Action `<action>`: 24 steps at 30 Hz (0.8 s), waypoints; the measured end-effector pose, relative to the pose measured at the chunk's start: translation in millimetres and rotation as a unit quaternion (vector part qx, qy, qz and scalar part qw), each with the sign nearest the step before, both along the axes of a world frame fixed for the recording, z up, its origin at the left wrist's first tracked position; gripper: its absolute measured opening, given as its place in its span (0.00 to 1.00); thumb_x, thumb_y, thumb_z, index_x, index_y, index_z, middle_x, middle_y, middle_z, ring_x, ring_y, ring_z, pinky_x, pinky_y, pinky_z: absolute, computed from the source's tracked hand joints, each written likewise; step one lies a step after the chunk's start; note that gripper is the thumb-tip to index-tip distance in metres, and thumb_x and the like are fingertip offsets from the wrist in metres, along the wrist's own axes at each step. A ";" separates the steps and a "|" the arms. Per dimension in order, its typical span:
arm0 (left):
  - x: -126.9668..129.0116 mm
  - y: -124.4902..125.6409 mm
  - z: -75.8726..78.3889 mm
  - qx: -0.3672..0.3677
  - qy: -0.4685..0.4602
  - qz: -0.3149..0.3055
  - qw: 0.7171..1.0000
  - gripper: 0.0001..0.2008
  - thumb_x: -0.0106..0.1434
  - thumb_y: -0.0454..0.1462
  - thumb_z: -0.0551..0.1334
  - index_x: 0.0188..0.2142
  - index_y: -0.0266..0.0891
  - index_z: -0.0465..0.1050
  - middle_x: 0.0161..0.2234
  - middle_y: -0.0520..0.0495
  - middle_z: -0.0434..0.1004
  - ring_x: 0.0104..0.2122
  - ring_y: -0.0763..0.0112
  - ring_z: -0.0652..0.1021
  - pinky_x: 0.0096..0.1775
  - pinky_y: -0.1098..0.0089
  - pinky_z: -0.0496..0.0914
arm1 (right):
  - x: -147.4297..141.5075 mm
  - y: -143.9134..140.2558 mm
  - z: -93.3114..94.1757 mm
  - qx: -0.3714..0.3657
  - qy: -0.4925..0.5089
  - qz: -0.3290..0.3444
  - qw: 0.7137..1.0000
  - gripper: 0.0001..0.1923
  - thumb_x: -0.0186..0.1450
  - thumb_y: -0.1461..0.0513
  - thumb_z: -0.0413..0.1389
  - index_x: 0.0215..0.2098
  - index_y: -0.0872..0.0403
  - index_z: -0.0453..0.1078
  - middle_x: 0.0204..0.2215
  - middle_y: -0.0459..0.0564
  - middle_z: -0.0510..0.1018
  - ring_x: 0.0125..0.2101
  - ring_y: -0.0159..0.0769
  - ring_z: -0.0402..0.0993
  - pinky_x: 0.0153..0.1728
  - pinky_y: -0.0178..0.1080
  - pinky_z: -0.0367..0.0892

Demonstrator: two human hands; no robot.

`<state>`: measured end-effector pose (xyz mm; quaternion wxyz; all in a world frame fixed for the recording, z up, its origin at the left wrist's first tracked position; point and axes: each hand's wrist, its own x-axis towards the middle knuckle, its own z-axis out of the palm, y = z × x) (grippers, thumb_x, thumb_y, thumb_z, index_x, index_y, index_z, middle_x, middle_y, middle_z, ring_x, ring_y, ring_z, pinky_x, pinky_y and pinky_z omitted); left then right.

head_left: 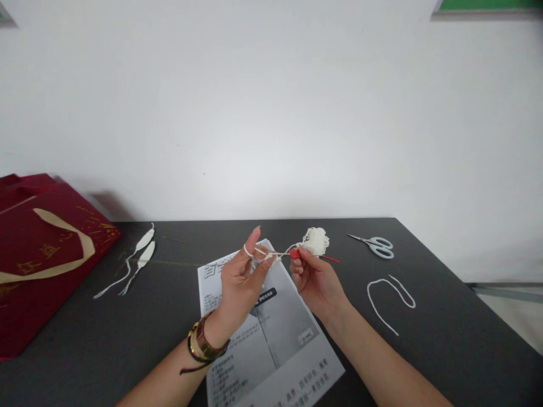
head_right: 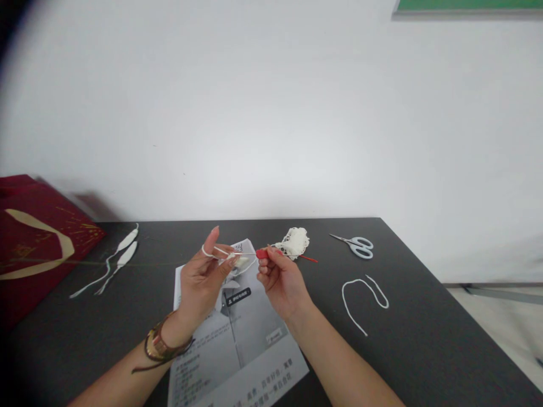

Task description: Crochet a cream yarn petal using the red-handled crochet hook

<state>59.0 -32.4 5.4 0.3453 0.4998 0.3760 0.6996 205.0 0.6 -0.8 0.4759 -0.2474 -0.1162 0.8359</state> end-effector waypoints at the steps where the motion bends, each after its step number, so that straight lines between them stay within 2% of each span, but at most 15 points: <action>1: 0.8 0.0 -0.6 0.016 0.014 0.017 1.000 0.30 0.56 0.30 0.65 0.57 0.52 0.65 0.28 0.55 0.74 0.33 0.73 0.75 0.44 0.68 0.70 | -0.3 -0.3 -0.3 -0.005 0.001 -0.002 1.000 0.06 0.53 0.65 0.65 0.28 0.58 0.73 0.18 0.43 0.77 0.16 0.23 0.70 0.20 0.25 0.73; 4: 1.2 1.0 -2.5 0.036 0.041 0.033 0.998 0.36 0.57 0.29 0.64 0.61 0.54 0.56 0.29 0.57 0.74 0.34 0.75 0.75 0.48 0.67 0.68 | 0.4 -0.8 2.5 0.030 -0.023 -0.013 0.999 0.05 0.54 0.65 0.64 0.28 0.59 0.74 0.18 0.44 0.77 0.17 0.24 0.71 0.20 0.25 0.73; 7: 0.3 2.4 -6.3 0.034 0.061 0.026 0.997 0.38 0.58 0.29 0.63 0.64 0.51 0.50 0.30 0.55 0.75 0.34 0.74 0.76 0.48 0.64 0.68 | 1.6 -2.3 9.1 0.097 -0.063 -0.030 0.993 0.06 0.56 0.63 0.64 0.28 0.59 0.74 0.18 0.44 0.77 0.17 0.24 0.71 0.19 0.25 0.72; 14: 1.2 2.7 -13.6 0.058 0.077 0.041 0.995 0.39 0.57 0.28 0.64 0.63 0.53 0.51 0.30 0.56 0.75 0.36 0.72 0.76 0.48 0.63 0.68 | 1.1 -11.0 21.5 0.175 -0.134 -0.089 0.972 0.09 0.56 0.59 0.64 0.28 0.57 0.72 0.19 0.45 0.77 0.18 0.26 0.71 0.21 0.28 0.72; 16: 2.3 1.8 -10.7 0.053 0.059 0.037 0.996 0.39 0.58 0.28 0.64 0.63 0.53 0.50 0.30 0.55 0.75 0.35 0.72 0.77 0.47 0.64 0.69 | 1.5 -10.2 20.3 0.175 -0.125 -0.086 0.973 0.09 0.57 0.59 0.64 0.28 0.56 0.72 0.19 0.44 0.77 0.18 0.26 0.70 0.21 0.28 0.72; 21: 7.4 -2.5 1.2 -0.025 -0.043 -0.022 0.998 0.43 0.57 0.31 0.65 0.65 0.51 0.44 0.29 0.55 0.77 0.33 0.73 0.78 0.41 0.68 0.72 | 2.0 -3.0 10.0 0.141 -0.056 -0.033 0.988 0.09 0.55 0.60 0.65 0.26 0.57 0.72 0.19 0.43 0.77 0.17 0.24 0.69 0.20 0.26 0.71; 24: 9.1 -4.9 2.5 -0.002 -0.036 -0.007 0.999 0.42 0.57 0.30 0.65 0.65 0.52 0.46 0.28 0.55 0.77 0.34 0.72 0.78 0.41 0.68 0.72 | -0.7 -2.5 4.2 0.103 -0.023 -0.008 0.994 0.09 0.54 0.60 0.66 0.27 0.57 0.72 0.18 0.42 0.76 0.17 0.24 0.69 0.21 0.26 0.72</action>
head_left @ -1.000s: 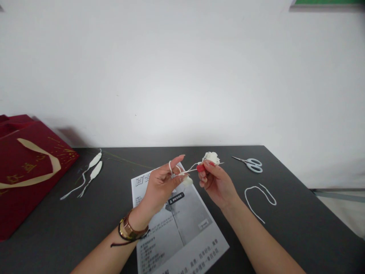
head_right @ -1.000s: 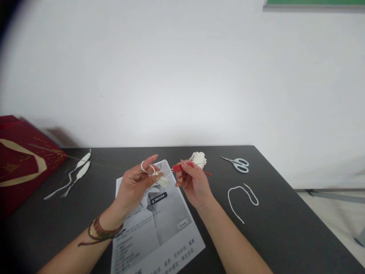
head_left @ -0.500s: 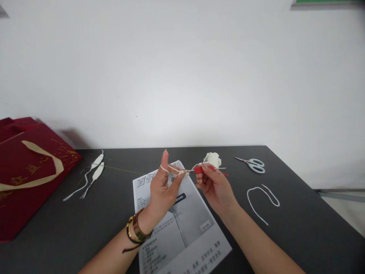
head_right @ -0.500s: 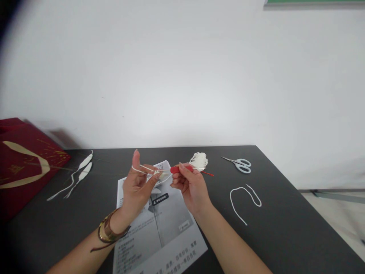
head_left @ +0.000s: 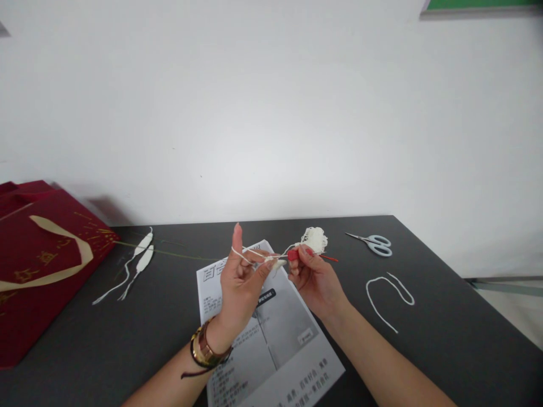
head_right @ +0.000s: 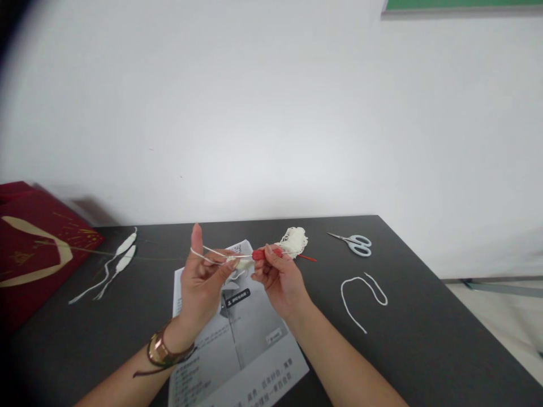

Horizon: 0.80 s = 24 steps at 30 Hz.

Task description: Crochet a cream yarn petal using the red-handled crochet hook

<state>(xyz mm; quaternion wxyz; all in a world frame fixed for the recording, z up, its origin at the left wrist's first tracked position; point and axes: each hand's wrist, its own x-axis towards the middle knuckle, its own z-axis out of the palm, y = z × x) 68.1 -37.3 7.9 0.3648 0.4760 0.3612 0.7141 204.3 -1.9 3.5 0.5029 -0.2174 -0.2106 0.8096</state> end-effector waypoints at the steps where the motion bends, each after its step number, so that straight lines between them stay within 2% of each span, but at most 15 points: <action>1: -0.4 -0.3 -1.1 0.019 0.017 0.016 1.000 0.41 0.57 0.29 0.65 0.64 0.52 0.47 0.29 0.55 0.77 0.34 0.72 0.78 0.42 0.67 0.72 | -1.1 -0.5 -1.4 -0.017 0.008 0.005 1.000 0.09 0.54 0.61 0.66 0.27 0.56 0.72 0.18 0.42 0.76 0.17 0.24 0.70 0.22 0.26 0.73; 4: -5.1 1.3 -7.9 0.083 0.100 0.066 0.989 0.40 0.57 0.27 0.63 0.64 0.54 0.49 0.32 0.55 0.78 0.36 0.70 0.78 0.46 0.62 0.71 | -3.4 -1.8 -3.0 -0.063 0.016 0.013 0.998 0.08 0.54 0.62 0.66 0.28 0.57 0.73 0.18 0.42 0.77 0.16 0.23 0.70 0.23 0.26 0.74; 6: -9.8 3.9 -13.4 0.107 0.156 0.092 0.978 0.40 0.57 0.26 0.63 0.63 0.53 0.50 0.35 0.53 0.79 0.37 0.68 0.78 0.47 0.59 0.71 | -3.0 -2.3 -0.7 -0.058 0.003 0.006 0.998 0.08 0.54 0.62 0.66 0.28 0.58 0.73 0.18 0.43 0.77 0.16 0.23 0.71 0.22 0.26 0.73; 9: -15.4 7.8 -19.6 0.112 0.196 0.118 0.967 0.39 0.56 0.27 0.64 0.63 0.50 0.51 0.36 0.51 0.80 0.37 0.66 0.78 0.48 0.57 0.70 | 0.5 -3.5 7.9 0.016 -0.041 -0.037 0.998 0.08 0.55 0.61 0.65 0.28 0.58 0.73 0.19 0.44 0.77 0.17 0.25 0.71 0.21 0.27 0.73; 13: -16.7 9.2 -20.2 0.136 0.198 0.104 0.965 0.39 0.56 0.27 0.65 0.62 0.53 0.53 0.36 0.53 0.81 0.36 0.68 0.79 0.49 0.58 0.70 | 6.0 -6.4 19.3 0.095 -0.111 -0.087 0.985 0.08 0.57 0.60 0.64 0.29 0.56 0.73 0.21 0.46 0.79 0.19 0.26 0.72 0.22 0.29 0.73; 17: -11.5 6.0 -13.2 0.106 0.156 0.064 0.980 0.41 0.57 0.27 0.63 0.63 0.57 0.48 0.35 0.54 0.80 0.36 0.69 0.79 0.48 0.60 0.70 | 5.1 -8.8 19.1 0.116 -0.108 -0.097 0.983 0.07 0.58 0.59 0.63 0.29 0.56 0.73 0.21 0.46 0.78 0.19 0.27 0.72 0.22 0.29 0.72; 24: -1.1 3.0 -3.5 -0.018 -0.010 0.058 0.998 0.42 0.57 0.31 0.65 0.65 0.52 0.46 0.29 0.57 0.76 0.33 0.74 0.78 0.40 0.71 0.72 | -9.3 -13.3 5.6 0.043 -0.023 -0.107 0.993 0.06 0.57 0.61 0.64 0.30 0.55 0.74 0.25 0.46 0.79 0.23 0.26 0.73 0.28 0.29 0.73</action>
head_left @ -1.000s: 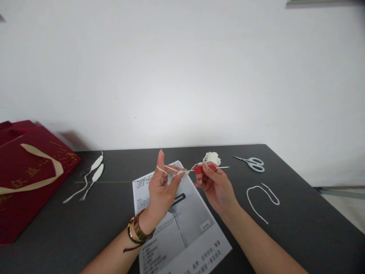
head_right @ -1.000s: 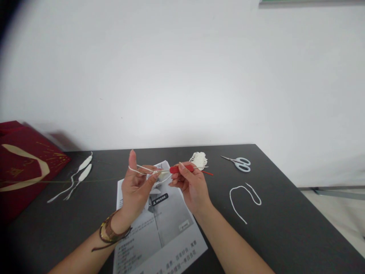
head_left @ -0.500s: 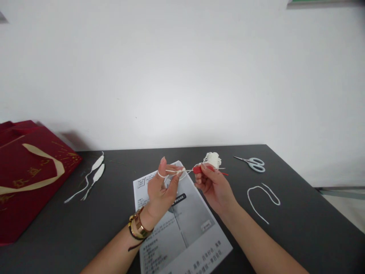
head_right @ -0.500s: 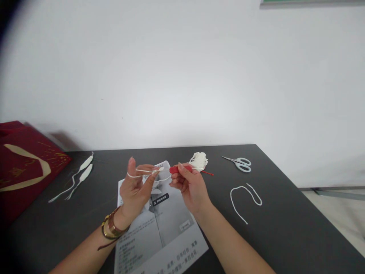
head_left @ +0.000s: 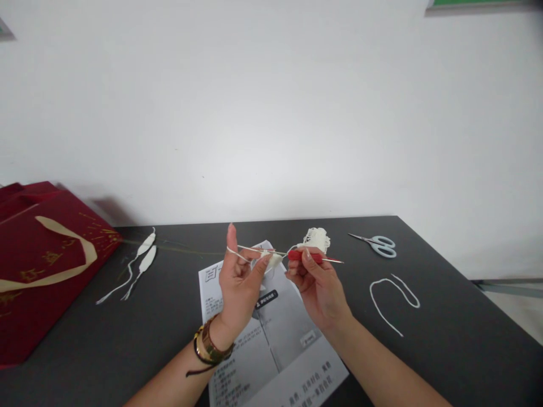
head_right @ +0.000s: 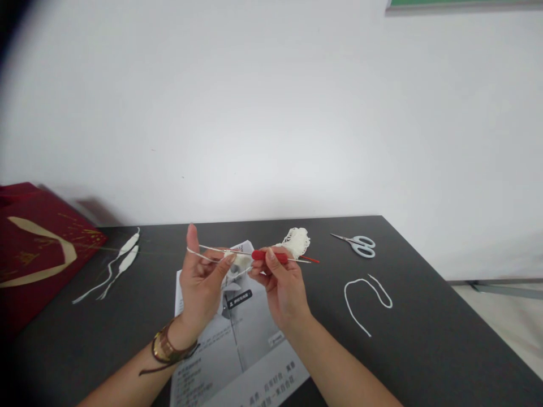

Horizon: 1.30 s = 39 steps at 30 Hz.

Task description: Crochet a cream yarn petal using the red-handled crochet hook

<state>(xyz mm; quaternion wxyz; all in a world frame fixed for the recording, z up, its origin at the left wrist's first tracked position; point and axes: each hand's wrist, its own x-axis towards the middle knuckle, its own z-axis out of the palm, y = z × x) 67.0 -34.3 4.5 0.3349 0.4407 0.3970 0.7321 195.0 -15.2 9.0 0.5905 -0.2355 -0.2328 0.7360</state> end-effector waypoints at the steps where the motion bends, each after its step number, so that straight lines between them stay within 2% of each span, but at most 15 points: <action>1: 0.5 0.0 -0.4 -0.012 -0.009 -0.007 1.000 0.42 0.57 0.31 0.65 0.65 0.52 0.45 0.29 0.57 0.76 0.33 0.75 0.78 0.40 0.72 0.72 | -0.6 0.3 -1.2 -0.006 0.001 0.006 1.000 0.06 0.56 0.60 0.64 0.30 0.55 0.74 0.25 0.46 0.79 0.23 0.26 0.73 0.28 0.28 0.74; 4: -0.5 0.3 -3.9 0.004 0.022 -0.012 1.000 0.42 0.58 0.31 0.65 0.65 0.52 0.45 0.30 0.56 0.77 0.35 0.73 0.78 0.44 0.68 0.71 | 1.8 2.8 -1.6 0.003 -0.021 0.023 0.999 0.07 0.56 0.59 0.64 0.30 0.55 0.74 0.24 0.45 0.79 0.23 0.27 0.73 0.27 0.29 0.74; 7: -5.5 2.1 -9.3 0.062 0.115 0.006 0.991 0.39 0.58 0.29 0.64 0.64 0.50 0.49 0.33 0.54 0.79 0.36 0.71 0.78 0.49 0.62 0.69 | 7.4 4.5 2.8 0.041 -0.068 0.024 0.997 0.07 0.58 0.59 0.63 0.30 0.56 0.74 0.24 0.46 0.79 0.22 0.27 0.73 0.26 0.30 0.74; 10: -11.9 6.0 -15.0 0.115 0.189 0.027 0.975 0.38 0.57 0.27 0.64 0.63 0.49 0.52 0.35 0.52 0.81 0.36 0.70 0.79 0.48 0.61 0.69 | 11.0 3.4 8.8 0.066 -0.113 0.011 0.991 0.07 0.59 0.59 0.62 0.30 0.57 0.74 0.23 0.47 0.79 0.21 0.27 0.74 0.26 0.30 0.74; 13: -13.2 9.5 -17.8 0.132 0.198 0.051 0.970 0.39 0.55 0.28 0.65 0.63 0.48 0.52 0.34 0.53 0.81 0.34 0.69 0.79 0.47 0.61 0.70 | 10.5 -1.2 11.1 0.096 -0.153 -0.023 0.983 0.06 0.60 0.60 0.61 0.31 0.56 0.74 0.23 0.47 0.80 0.21 0.29 0.75 0.26 0.31 0.74; 15: -10.2 9.9 -15.8 0.089 0.151 0.052 0.983 0.40 0.55 0.29 0.66 0.63 0.46 0.52 0.32 0.54 0.80 0.33 0.71 0.79 0.47 0.64 0.70 | 8.9 -6.0 9.0 0.142 -0.192 -0.075 0.968 0.04 0.61 0.62 0.59 0.33 0.54 0.75 0.25 0.47 0.80 0.23 0.30 0.76 0.27 0.33 0.75; 17: -5.9 8.7 -10.3 0.023 0.063 0.018 0.998 0.40 0.56 0.29 0.66 0.64 0.47 0.50 0.30 0.55 0.79 0.32 0.74 0.78 0.44 0.68 0.70 | 7.5 -11.3 4.6 0.226 -0.251 -0.145 0.930 0.06 0.62 0.65 0.57 0.36 0.52 0.75 0.28 0.48 0.81 0.25 0.32 0.78 0.29 0.35 0.75; 21: -2.7 3.6 5.7 -0.055 -0.125 -0.103 0.985 0.42 0.57 0.29 0.65 0.65 0.51 0.46 0.27 0.57 0.77 0.32 0.76 0.78 0.41 0.72 0.71 | 8.4 -17.3 -5.0 0.463 -0.365 -0.209 0.780 0.22 0.59 0.75 0.55 0.46 0.48 0.74 0.38 0.52 0.81 0.36 0.37 0.78 0.35 0.37 0.75; 23: -5.1 1.2 12.2 -0.071 -0.184 -0.150 0.969 0.41 0.56 0.28 0.65 0.64 0.50 0.49 0.26 0.58 0.77 0.33 0.76 0.78 0.41 0.73 0.70 | 10.1 -16.6 -7.6 0.509 -0.369 -0.209 0.749 0.26 0.58 0.77 0.54 0.48 0.48 0.73 0.41 0.54 0.79 0.39 0.38 0.77 0.35 0.37 0.75; 25: -8.5 -0.3 16.1 -0.083 -0.213 -0.191 0.955 0.39 0.56 0.27 0.65 0.63 0.47 0.52 0.25 0.58 0.75 0.33 0.76 0.78 0.40 0.74 0.70 | 11.5 -14.3 -8.4 0.502 -0.350 -0.197 0.766 0.25 0.59 0.77 0.53 0.48 0.48 0.73 0.41 0.53 0.79 0.38 0.37 0.77 0.35 0.37 0.75; 27: -11.5 -0.4 17.4 -0.080 -0.202 -0.208 0.954 0.38 0.56 0.27 0.65 0.63 0.46 0.53 0.25 0.58 0.75 0.32 0.76 0.78 0.39 0.75 0.71 | 11.7 -11.9 -8.2 0.469 -0.326 -0.183 0.800 0.21 0.61 0.75 0.53 0.46 0.48 0.75 0.40 0.52 0.79 0.37 0.37 0.78 0.35 0.38 0.75; 31: -14.8 1.2 15.8 -0.048 -0.112 -0.173 0.977 0.41 0.57 0.28 0.65 0.64 0.53 0.49 0.27 0.56 0.77 0.31 0.76 0.78 0.37 0.75 0.71 | 9.9 -7.5 -7.4 0.348 -0.252 -0.133 0.893 0.11 0.63 0.68 0.56 0.39 0.49 0.77 0.35 0.49 0.80 0.33 0.35 0.78 0.32 0.38 0.76; 34: -15.3 1.5 14.0 -0.054 -0.095 -0.188 0.976 0.43 0.57 0.28 0.65 0.64 0.56 0.45 0.27 0.57 0.77 0.30 0.78 0.77 0.36 0.76 0.70 | 9.3 -3.1 -5.3 0.244 -0.169 -0.060 0.953 0.06 0.62 0.63 0.59 0.36 0.49 0.77 0.31 0.47 0.81 0.30 0.34 0.78 0.30 0.36 0.77; 37: -13.7 1.4 12.3 -0.063 -0.065 -0.200 0.976 0.45 0.56 0.30 0.66 0.65 0.54 0.42 0.28 0.56 0.77 0.29 0.78 0.76 0.35 0.75 0.71 | 9.7 0.3 -0.9 0.185 -0.158 -0.022 0.970 0.05 0.60 0.61 0.61 0.35 0.52 0.77 0.28 0.48 0.82 0.26 0.32 0.78 0.29 0.34 0.77; 39: -11.0 1.9 10.9 -0.060 -0.032 -0.176 0.982 0.46 0.56 0.31 0.67 0.65 0.51 0.42 0.28 0.55 0.78 0.29 0.77 0.76 0.36 0.74 0.71 | 9.5 0.4 1.8 0.158 -0.170 -0.030 0.972 0.05 0.59 0.61 0.62 0.34 0.53 0.77 0.25 0.47 0.82 0.24 0.31 0.78 0.28 0.33 0.76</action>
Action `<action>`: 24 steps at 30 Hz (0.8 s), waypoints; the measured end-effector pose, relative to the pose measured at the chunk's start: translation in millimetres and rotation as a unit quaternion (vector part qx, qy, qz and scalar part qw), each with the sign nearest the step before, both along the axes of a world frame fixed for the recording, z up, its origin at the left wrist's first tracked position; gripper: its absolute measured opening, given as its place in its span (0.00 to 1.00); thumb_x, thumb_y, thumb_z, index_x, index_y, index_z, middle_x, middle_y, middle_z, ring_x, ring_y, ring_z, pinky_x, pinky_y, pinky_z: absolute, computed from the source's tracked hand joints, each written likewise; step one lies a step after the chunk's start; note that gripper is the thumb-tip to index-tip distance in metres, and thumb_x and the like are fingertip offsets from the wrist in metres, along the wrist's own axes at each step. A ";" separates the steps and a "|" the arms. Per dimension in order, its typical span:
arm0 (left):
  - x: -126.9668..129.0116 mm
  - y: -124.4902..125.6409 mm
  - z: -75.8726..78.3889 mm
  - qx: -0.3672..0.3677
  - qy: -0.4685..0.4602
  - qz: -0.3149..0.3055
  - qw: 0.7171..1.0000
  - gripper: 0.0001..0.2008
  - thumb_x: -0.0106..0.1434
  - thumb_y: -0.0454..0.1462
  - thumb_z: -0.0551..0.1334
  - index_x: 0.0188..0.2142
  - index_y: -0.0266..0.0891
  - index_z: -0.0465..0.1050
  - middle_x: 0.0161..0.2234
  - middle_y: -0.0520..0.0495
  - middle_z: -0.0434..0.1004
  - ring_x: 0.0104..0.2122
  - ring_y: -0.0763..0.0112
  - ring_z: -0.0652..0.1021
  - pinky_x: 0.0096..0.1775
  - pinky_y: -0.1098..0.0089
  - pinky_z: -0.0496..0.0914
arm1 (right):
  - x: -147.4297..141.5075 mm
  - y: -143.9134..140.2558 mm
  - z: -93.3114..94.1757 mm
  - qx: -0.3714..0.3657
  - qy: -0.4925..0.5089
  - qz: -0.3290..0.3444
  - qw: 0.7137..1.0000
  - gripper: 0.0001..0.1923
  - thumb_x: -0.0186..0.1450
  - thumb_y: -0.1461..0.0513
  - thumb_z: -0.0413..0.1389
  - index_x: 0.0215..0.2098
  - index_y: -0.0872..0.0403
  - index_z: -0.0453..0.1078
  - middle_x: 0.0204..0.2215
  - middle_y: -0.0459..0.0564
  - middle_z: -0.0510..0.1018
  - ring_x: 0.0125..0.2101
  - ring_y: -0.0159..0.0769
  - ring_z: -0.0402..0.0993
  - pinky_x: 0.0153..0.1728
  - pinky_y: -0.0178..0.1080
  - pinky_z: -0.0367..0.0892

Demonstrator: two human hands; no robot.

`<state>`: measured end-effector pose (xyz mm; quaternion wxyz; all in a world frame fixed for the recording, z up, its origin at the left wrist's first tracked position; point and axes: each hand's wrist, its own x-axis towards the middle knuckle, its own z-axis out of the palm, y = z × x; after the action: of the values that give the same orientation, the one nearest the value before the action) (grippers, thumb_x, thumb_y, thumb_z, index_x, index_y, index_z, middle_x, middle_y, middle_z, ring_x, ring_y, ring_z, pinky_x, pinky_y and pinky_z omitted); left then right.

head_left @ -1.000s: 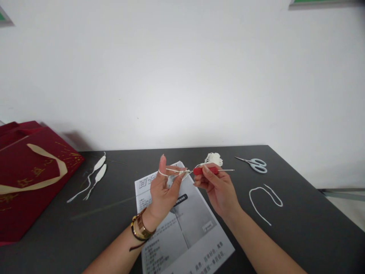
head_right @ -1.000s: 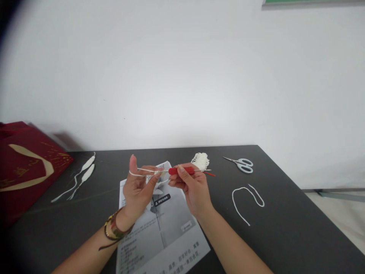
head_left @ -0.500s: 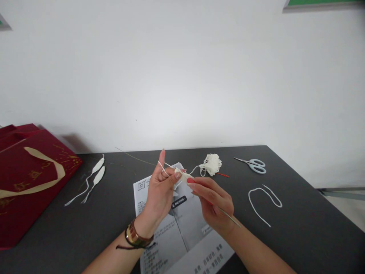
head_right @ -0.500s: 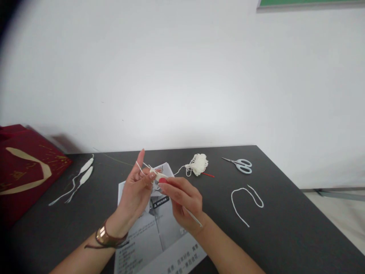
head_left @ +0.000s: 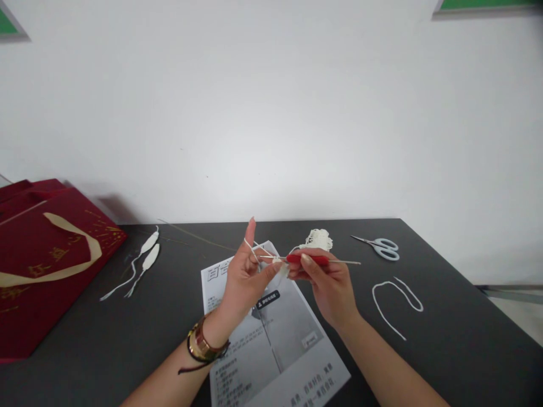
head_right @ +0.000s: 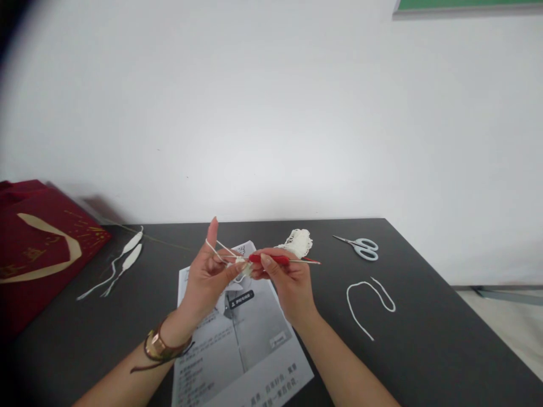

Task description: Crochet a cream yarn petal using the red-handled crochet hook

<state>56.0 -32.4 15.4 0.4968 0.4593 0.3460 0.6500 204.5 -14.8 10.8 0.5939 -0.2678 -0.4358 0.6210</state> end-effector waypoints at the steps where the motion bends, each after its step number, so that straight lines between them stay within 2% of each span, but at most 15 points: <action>1: 1.8 0.4 -0.7 0.003 0.013 0.019 1.000 0.46 0.56 0.31 0.67 0.66 0.50 0.42 0.28 0.54 0.78 0.29 0.76 0.76 0.37 0.73 0.70 | -0.5 -0.9 0.9 -0.008 -0.006 -0.012 1.000 0.05 0.59 0.61 0.62 0.34 0.53 0.77 0.25 0.47 0.81 0.23 0.30 0.77 0.27 0.33 0.76; 3: 5.9 1.1 -2.1 -0.003 0.023 0.053 0.998 0.46 0.56 0.31 0.67 0.66 0.48 0.40 0.28 0.54 0.78 0.30 0.75 0.77 0.39 0.72 0.70 | -2.5 -4.1 1.7 -0.009 -0.018 -0.043 0.999 0.05 0.59 0.61 0.62 0.34 0.54 0.77 0.24 0.47 0.81 0.23 0.30 0.77 0.27 0.33 0.76; 6: 11.6 1.0 -4.5 -0.024 0.014 0.082 0.996 0.46 0.56 0.32 0.67 0.66 0.47 0.40 0.27 0.55 0.78 0.29 0.75 0.77 0.38 0.72 0.70 | -7.6 -11.4 0.6 0.027 -0.049 -0.098 0.994 0.05 0.61 0.62 0.60 0.35 0.53 0.77 0.26 0.47 0.82 0.24 0.30 0.78 0.28 0.32 0.76; 10: 15.5 -1.1 -6.7 -0.011 0.011 0.118 0.993 0.44 0.56 0.32 0.67 0.65 0.48 0.44 0.27 0.56 0.78 0.29 0.76 0.77 0.39 0.72 0.70 | -12.7 -19.3 -4.2 0.135 -0.113 -0.152 0.973 0.09 0.63 0.67 0.56 0.39 0.49 0.76 0.29 0.46 0.81 0.27 0.31 0.78 0.30 0.33 0.75; 12: 15.6 -2.1 -5.8 -0.005 -0.008 0.123 0.992 0.44 0.56 0.31 0.66 0.65 0.48 0.45 0.28 0.56 0.78 0.30 0.76 0.77 0.40 0.72 0.69 | -11.5 -20.1 -8.3 0.236 -0.169 -0.170 0.942 0.15 0.62 0.71 0.55 0.43 0.48 0.75 0.34 0.49 0.81 0.32 0.34 0.78 0.33 0.35 0.75; 13: 15.2 -2.5 -4.7 -0.008 -0.027 0.113 0.993 0.43 0.56 0.31 0.66 0.65 0.48 0.45 0.28 0.56 0.79 0.30 0.77 0.77 0.40 0.72 0.69 | -9.7 -19.6 -10.6 0.298 -0.197 -0.176 0.917 0.19 0.61 0.73 0.54 0.46 0.49 0.74 0.37 0.51 0.80 0.35 0.36 0.78 0.35 0.37 0.75; 15: 13.5 -2.7 -1.4 -0.030 -0.079 0.068 0.994 0.43 0.56 0.30 0.66 0.65 0.46 0.46 0.26 0.56 0.78 0.29 0.77 0.78 0.40 0.73 0.69 | -4.6 -16.8 -14.5 0.404 -0.246 -0.167 0.865 0.25 0.60 0.76 0.52 0.51 0.49 0.71 0.44 0.56 0.77 0.43 0.40 0.75 0.39 0.41 0.74; 17: 10.5 -2.1 2.2 -0.055 -0.132 0.009 0.990 0.41 0.56 0.28 0.66 0.64 0.44 0.49 0.24 0.57 0.77 0.30 0.76 0.78 0.40 0.73 0.69 | 1.0 -13.2 -16.0 0.473 -0.251 -0.159 0.829 0.26 0.60 0.76 0.51 0.52 0.50 0.71 0.45 0.57 0.77 0.44 0.42 0.74 0.41 0.43 0.73; 19: 6.5 -1.0 5.1 -0.064 -0.164 -0.040 0.984 0.39 0.56 0.27 0.65 0.63 0.43 0.52 0.24 0.57 0.77 0.31 0.75 0.78 0.40 0.73 0.69 | 4.8 -10.6 -14.2 0.467 -0.237 -0.145 0.840 0.25 0.61 0.74 0.51 0.52 0.48 0.71 0.43 0.56 0.78 0.42 0.42 0.75 0.39 0.43 0.74; 24: -5.9 1.4 8.4 -0.051 -0.163 -0.090 0.981 0.38 0.55 0.26 0.65 0.62 0.44 0.55 0.26 0.54 0.78 0.29 0.76 0.77 0.37 0.73 0.69 | 3.3 -12.1 -3.6 0.289 -0.153 -0.099 0.940 0.18 0.63 0.70 0.55 0.45 0.45 0.75 0.37 0.49 0.79 0.31 0.36 0.77 0.30 0.38 0.74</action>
<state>50.1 -31.0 23.8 0.6253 0.3506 0.2502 0.6507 207.8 -27.0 7.2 0.6302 -0.2183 -0.6534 0.3581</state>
